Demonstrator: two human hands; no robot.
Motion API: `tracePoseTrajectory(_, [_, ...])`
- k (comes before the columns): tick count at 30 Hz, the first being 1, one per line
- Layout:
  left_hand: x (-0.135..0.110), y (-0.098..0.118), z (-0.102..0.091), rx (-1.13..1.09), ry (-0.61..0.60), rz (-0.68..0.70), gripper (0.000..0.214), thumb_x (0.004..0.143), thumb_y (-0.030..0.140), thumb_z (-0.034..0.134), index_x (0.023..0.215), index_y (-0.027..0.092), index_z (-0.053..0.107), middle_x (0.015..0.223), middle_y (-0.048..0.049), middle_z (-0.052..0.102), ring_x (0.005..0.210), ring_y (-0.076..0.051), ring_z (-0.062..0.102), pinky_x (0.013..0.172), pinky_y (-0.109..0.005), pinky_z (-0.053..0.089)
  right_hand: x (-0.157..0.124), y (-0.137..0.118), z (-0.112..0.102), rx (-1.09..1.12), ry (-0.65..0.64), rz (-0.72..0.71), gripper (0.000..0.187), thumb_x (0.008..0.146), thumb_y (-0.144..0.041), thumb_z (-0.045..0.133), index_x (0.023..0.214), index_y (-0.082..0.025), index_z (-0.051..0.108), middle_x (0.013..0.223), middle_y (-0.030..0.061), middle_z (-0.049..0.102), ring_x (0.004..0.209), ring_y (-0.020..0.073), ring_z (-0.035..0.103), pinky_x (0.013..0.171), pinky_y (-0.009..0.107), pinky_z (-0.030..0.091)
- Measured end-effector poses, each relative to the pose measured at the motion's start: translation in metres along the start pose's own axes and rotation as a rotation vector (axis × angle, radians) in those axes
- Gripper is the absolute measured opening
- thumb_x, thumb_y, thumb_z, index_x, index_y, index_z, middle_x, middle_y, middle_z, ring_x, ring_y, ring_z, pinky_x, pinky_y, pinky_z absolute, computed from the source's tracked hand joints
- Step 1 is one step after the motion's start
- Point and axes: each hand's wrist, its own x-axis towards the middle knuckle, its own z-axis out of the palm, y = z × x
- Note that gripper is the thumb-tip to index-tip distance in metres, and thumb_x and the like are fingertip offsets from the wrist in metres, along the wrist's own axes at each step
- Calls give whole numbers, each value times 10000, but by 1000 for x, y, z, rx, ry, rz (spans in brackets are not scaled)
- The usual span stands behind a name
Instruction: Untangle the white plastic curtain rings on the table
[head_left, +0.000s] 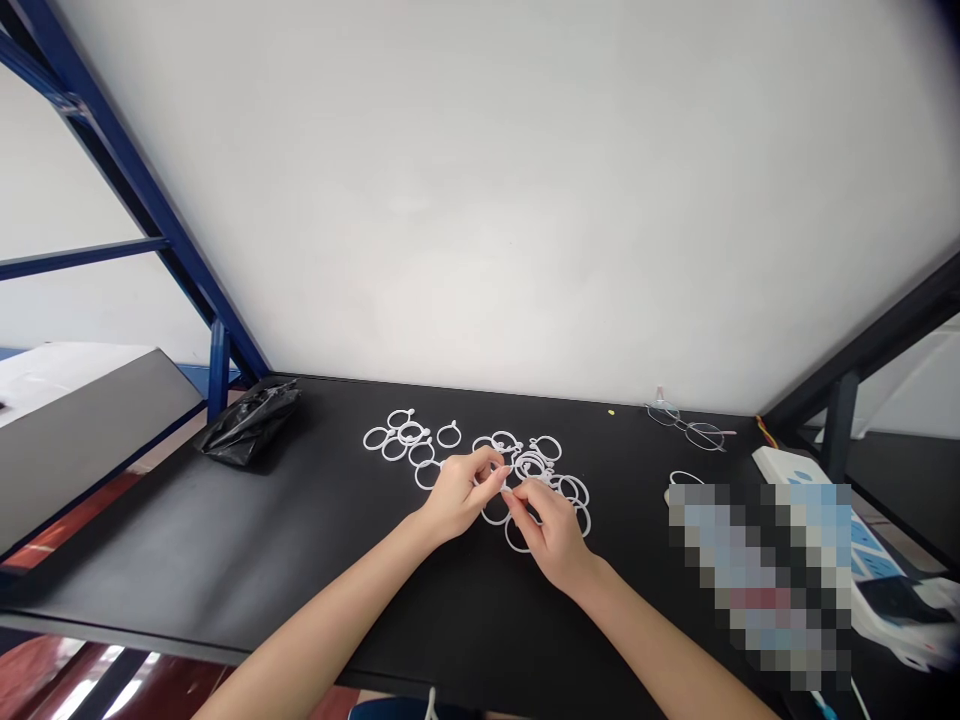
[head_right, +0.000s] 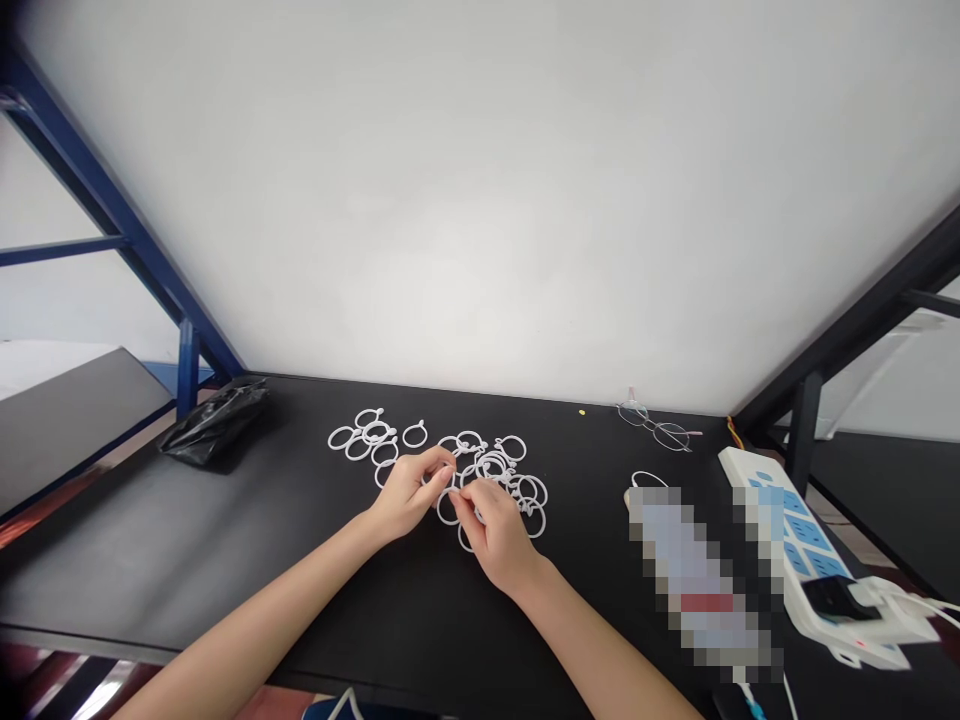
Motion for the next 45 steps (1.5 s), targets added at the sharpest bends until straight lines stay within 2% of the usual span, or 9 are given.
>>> tracePoseTrajectory(16, [1,-1,-2,32,5,35,328,928,445,445,845,161,586,523,52,456,504,-98,402,553,-222,333,2,-3,-1,18,-17,38,208,968,-198,438,769,-202,501,647,-13,546,567,117,519,551,256,429])
tracePoseTrajectory(24, [2,-6,-6,69,8,86,335,930,459,438,926,161,590,584,39,513,534,-101,466,559,-214,366,3,-2,-2,29,-13,45,205,971,-232,429,806,-195,545,677,4,588,609,132,561,591,268,459])
tracePoseTrajectory(29, [5,-11,-14,111,65,80,323,945,439,412,922,165,581,604,32,529,541,-102,497,572,-219,390,3,0,-3,54,41,73,203,965,-226,433,804,-196,553,681,9,601,621,140,589,633,283,483])
tracePoseTrajectory(37, [13,-21,-27,178,158,35,316,934,477,453,962,184,567,593,48,512,526,-99,492,567,-218,382,3,2,-2,51,123,78,207,956,-235,442,798,-202,572,650,7,608,593,143,600,601,277,492])
tracePoseTrajectory(41, [19,-37,-40,339,257,-3,309,911,489,497,969,194,570,595,49,507,534,-108,480,577,-226,375,3,2,-2,50,149,66,207,951,-229,456,777,-202,566,648,6,603,589,141,590,599,278,486])
tracePoseTrajectory(45, [22,-57,-57,503,366,-38,239,926,415,474,964,200,571,579,45,494,526,-125,471,597,-249,387,4,2,-2,37,164,51,210,947,-229,454,776,-199,572,644,8,603,583,144,579,590,285,475])
